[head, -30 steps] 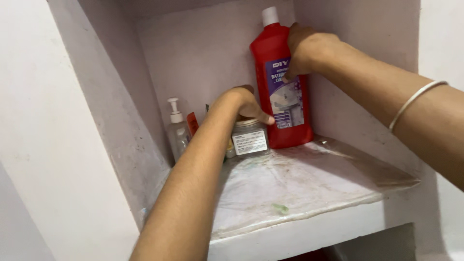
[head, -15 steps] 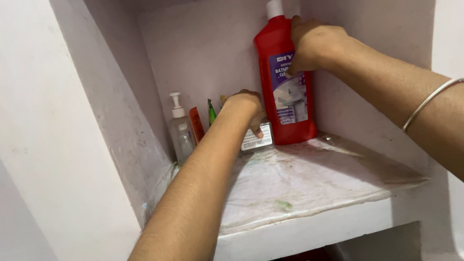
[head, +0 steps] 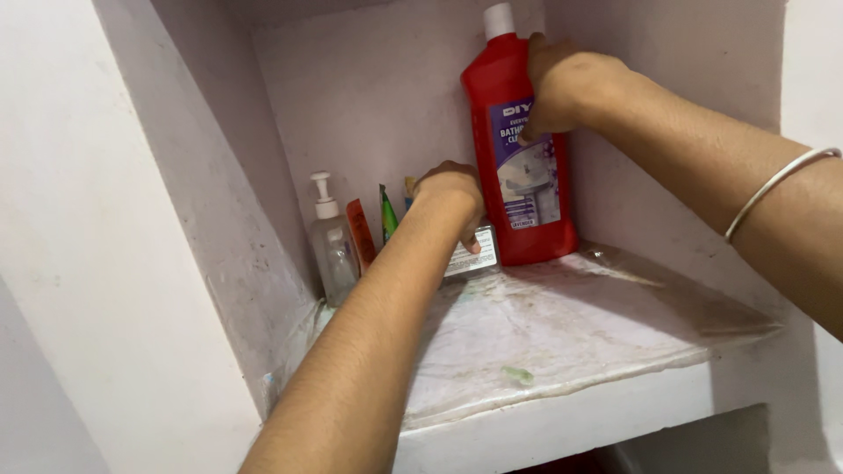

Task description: The person organizes items on bathroom shelves by hand, moving small bottles, jars, a large red cleaner bottle, and a white soap dish between two shelf levels.

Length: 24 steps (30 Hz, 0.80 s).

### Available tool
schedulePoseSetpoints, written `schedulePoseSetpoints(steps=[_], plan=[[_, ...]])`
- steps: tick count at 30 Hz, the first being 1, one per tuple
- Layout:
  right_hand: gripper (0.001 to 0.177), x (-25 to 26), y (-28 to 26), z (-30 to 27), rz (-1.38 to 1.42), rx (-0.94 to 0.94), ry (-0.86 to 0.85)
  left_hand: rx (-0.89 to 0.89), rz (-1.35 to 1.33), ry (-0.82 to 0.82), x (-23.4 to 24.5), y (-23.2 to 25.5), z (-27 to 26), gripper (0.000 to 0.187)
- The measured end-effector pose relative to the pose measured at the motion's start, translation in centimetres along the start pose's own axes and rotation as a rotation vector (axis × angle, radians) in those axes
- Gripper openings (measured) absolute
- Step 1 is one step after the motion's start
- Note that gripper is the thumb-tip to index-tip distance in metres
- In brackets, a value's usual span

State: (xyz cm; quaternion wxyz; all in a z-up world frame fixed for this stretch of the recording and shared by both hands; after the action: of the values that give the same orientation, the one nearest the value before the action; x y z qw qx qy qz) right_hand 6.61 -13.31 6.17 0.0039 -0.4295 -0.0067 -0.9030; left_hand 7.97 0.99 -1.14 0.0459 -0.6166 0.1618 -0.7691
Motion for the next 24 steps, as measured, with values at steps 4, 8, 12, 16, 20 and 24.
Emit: schedulePoseSetpoints(steps=[4,8,12,16,20,24], plan=[[0.115,-0.3,-0.1,0.1,0.011,-0.009,-0.004,-0.008,0.032,0.03,-0.5,0.1,0.6,0.062],[0.125,-0.7,0.0,0.2,-0.004,0.001,-0.005,0.039,-0.052,0.033,-0.1,0.1,0.0,0.063],[0.13,-1.0,0.3,-0.1,-0.049,0.07,0.012,0.039,-0.164,0.027,1.0,-0.2,-0.9,0.066],[0.091,-0.5,1.0,-1.5,-0.04,0.012,0.23,0.124,-0.428,0.123,3.2,-1.9,-1.6,0.066],[0.068,0.0,0.9,-2.7,0.028,0.1,0.296,0.155,-0.404,0.271,4.7,-2.7,-1.9,0.062],[0.059,0.0,0.3,-3.6,0.059,0.181,0.335,0.17,-0.469,0.295,4.8,-2.3,-2.0,0.06]])
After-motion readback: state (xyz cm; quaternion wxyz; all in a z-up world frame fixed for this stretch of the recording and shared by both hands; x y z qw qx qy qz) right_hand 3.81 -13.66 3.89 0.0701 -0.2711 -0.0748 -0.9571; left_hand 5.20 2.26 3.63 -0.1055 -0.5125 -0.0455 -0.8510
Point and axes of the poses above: each hand's wrist, its own z-axis towards the middle knuckle, its own x-axis out of the back of the hand, y = z × x, the point moved 2 cm from there along z, towards the middle knuckle, and after that the axes turned 5 degrees about -z, right-handed, at the moved point
